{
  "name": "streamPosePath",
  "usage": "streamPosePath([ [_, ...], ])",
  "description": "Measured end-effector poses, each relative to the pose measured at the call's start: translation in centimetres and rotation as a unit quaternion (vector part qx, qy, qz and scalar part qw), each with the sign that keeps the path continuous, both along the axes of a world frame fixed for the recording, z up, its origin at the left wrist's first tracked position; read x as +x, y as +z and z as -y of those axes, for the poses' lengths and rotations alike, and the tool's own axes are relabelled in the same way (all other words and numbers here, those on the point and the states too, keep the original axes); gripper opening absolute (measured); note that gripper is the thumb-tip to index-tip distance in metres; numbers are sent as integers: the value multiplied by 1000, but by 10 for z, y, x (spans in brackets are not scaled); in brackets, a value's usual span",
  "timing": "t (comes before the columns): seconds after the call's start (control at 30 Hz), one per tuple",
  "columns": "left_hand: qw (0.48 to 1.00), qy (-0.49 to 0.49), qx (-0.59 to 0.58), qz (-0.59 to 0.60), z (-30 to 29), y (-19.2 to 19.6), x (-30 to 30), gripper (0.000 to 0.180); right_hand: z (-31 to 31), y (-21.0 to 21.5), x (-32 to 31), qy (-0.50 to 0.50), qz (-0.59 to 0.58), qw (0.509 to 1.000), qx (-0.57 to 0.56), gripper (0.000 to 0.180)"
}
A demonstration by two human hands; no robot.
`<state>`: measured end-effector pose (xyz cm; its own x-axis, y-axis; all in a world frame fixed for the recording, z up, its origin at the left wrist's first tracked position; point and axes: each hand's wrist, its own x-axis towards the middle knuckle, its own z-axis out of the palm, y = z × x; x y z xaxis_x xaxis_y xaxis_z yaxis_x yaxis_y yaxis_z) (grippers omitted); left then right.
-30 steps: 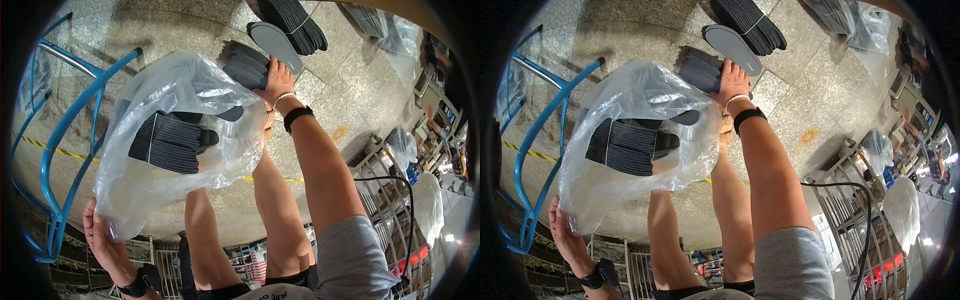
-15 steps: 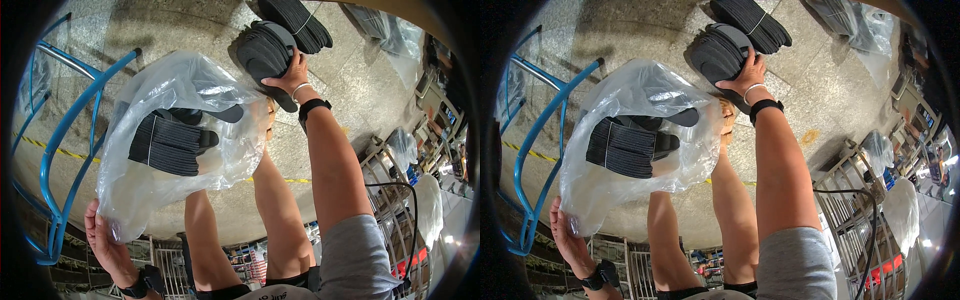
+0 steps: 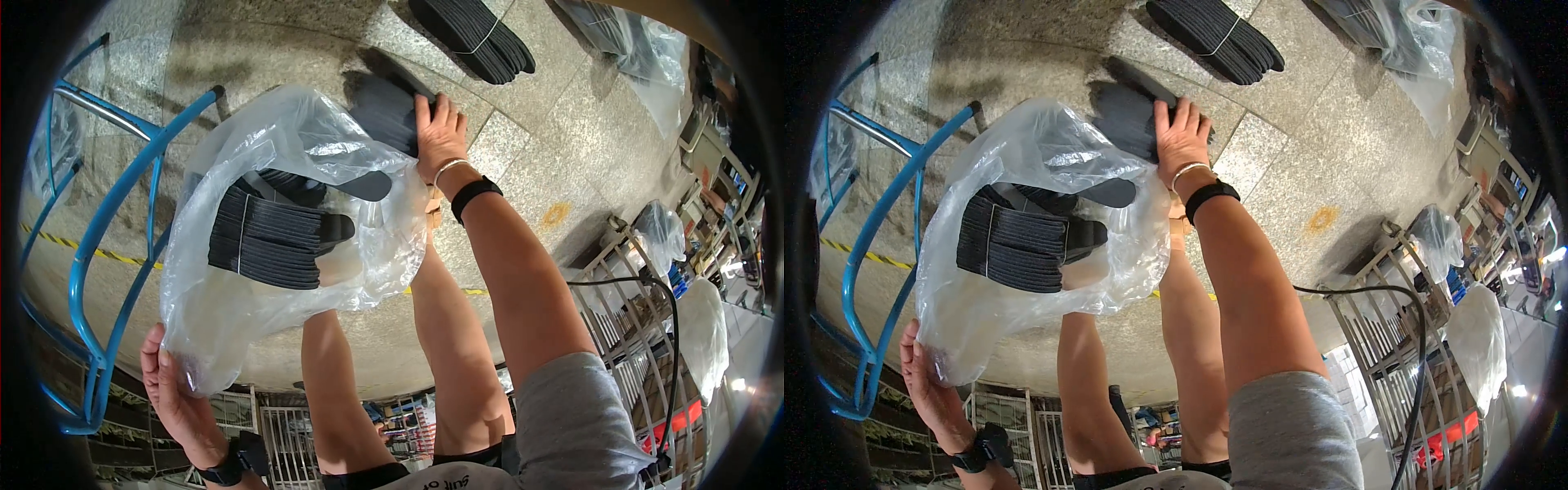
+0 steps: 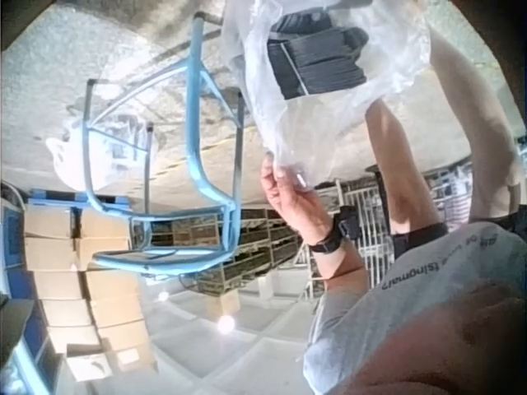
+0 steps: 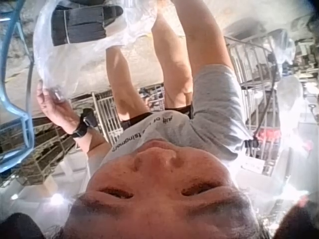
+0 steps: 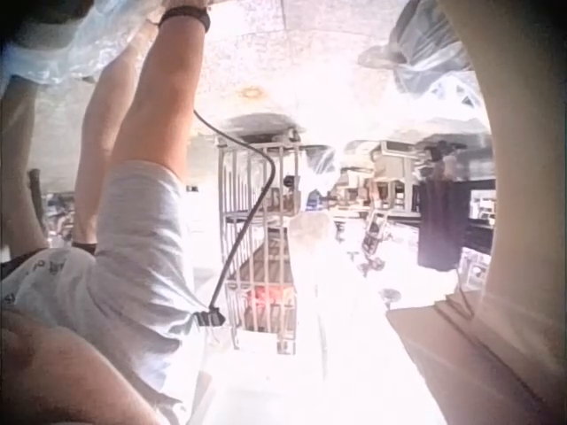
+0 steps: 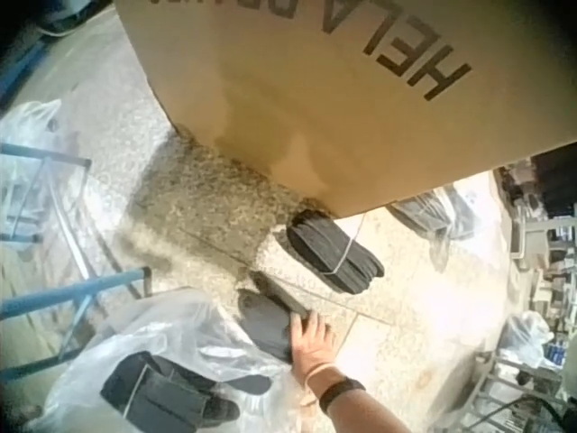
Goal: Organize and bag shoe insoles in a manufacturing facility.
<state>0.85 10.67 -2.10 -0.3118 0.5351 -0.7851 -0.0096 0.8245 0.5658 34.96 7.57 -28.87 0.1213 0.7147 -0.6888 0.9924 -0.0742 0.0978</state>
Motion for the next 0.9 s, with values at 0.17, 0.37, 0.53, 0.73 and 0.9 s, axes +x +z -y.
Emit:
streamPosePath([
  [0.17, 1000, 5, -5, 13, 4, 0, 0, 31, -18, -8, 10, -62, -40, 996, -47, 88],
  [0.37, 998, -41, -8, -37, 4, 8, 20, 36, -31, 40, 82, -257, -294, 912, 122, 97],
  [0.53, 838, -406, 180, -316, 6, 43, 38, 55, -40, 156, 58, -560, -608, 534, -179, 77],
  [0.73, 967, -81, 41, 237, 19, 31, 100, 94, -2, 249, -8, -609, -666, 292, -317, 78],
  [0.9, 955, -203, 102, 189, 34, 55, 109, 92, -4, 311, -61, -566, -663, 383, -306, 76],
])
